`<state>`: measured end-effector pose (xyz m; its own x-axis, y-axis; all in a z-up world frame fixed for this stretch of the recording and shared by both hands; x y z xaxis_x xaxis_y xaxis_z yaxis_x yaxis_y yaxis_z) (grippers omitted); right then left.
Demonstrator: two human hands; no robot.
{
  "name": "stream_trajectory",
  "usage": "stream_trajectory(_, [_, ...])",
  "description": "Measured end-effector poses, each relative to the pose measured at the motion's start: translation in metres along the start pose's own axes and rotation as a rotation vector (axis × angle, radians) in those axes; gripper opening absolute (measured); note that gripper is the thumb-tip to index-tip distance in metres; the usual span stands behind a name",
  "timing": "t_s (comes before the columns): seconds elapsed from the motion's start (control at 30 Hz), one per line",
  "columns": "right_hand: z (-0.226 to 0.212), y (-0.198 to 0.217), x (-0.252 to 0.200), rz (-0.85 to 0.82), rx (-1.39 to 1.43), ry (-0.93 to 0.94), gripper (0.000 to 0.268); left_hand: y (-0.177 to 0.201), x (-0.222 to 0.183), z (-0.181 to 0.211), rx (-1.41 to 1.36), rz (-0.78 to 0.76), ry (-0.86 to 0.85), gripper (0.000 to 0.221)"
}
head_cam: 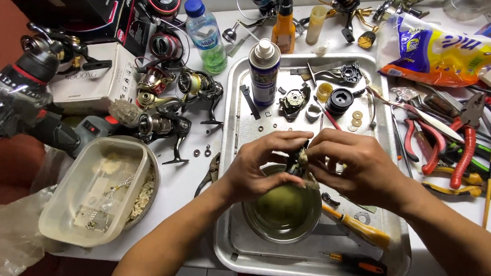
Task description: Cleaning and reassembling the internal mechanical components of a fishing reel on a metal tray.
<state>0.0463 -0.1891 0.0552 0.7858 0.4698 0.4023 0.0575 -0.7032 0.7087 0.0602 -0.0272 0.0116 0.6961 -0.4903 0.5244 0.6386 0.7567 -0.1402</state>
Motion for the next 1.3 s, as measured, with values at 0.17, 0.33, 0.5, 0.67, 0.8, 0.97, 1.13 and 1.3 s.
stream_trajectory(0.17, [0.011,-0.006,-0.004,-0.018,-0.014,0.068,0.014,-0.005,0.0,0.004,0.079,-0.04,-0.065,0.055])
stream_trajectory(0.33, [0.009,0.002,0.0,0.012,-0.03,0.166,0.02,-0.002,0.002,0.003,0.156,-0.088,-0.136,0.057])
stream_trajectory(0.5, [0.006,0.004,0.004,-0.074,-0.096,0.223,0.003,0.006,0.002,0.002,0.215,-0.187,-0.14,0.057])
stream_trajectory(0.67, [0.015,0.016,0.005,-0.05,-0.033,0.111,0.008,0.015,0.005,0.0,0.012,-0.044,-0.002,0.054])
stream_trajectory(0.8, [0.032,0.028,0.005,-0.019,-0.018,-0.088,0.016,0.03,0.007,-0.012,-0.159,0.094,0.14,0.05])
stream_trajectory(0.97, [0.055,0.033,-0.009,-0.015,-0.069,-0.207,0.019,0.036,0.009,-0.013,-0.324,0.153,0.214,0.047])
stream_trajectory(1.13, [0.062,0.04,-0.014,-0.027,-0.137,-0.293,0.031,0.037,0.011,-0.017,-0.456,0.13,0.226,0.046])
stream_trajectory(1.3, [0.057,0.039,-0.005,0.014,-0.177,-0.373,0.024,0.041,0.007,-0.021,-0.481,0.181,0.336,0.049])
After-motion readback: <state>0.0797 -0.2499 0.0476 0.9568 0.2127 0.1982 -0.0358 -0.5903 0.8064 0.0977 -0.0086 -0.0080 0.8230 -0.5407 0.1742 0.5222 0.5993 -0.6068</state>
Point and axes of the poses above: each hand's wrist, its own x-axis towards the middle knuckle, its own y-axis out of the back of the hand, z = x × y, the point moved 3 cm from there along x, towards the middle knuckle, and after that the axes turned 10 degrees about -x, right-handed, at the moved point
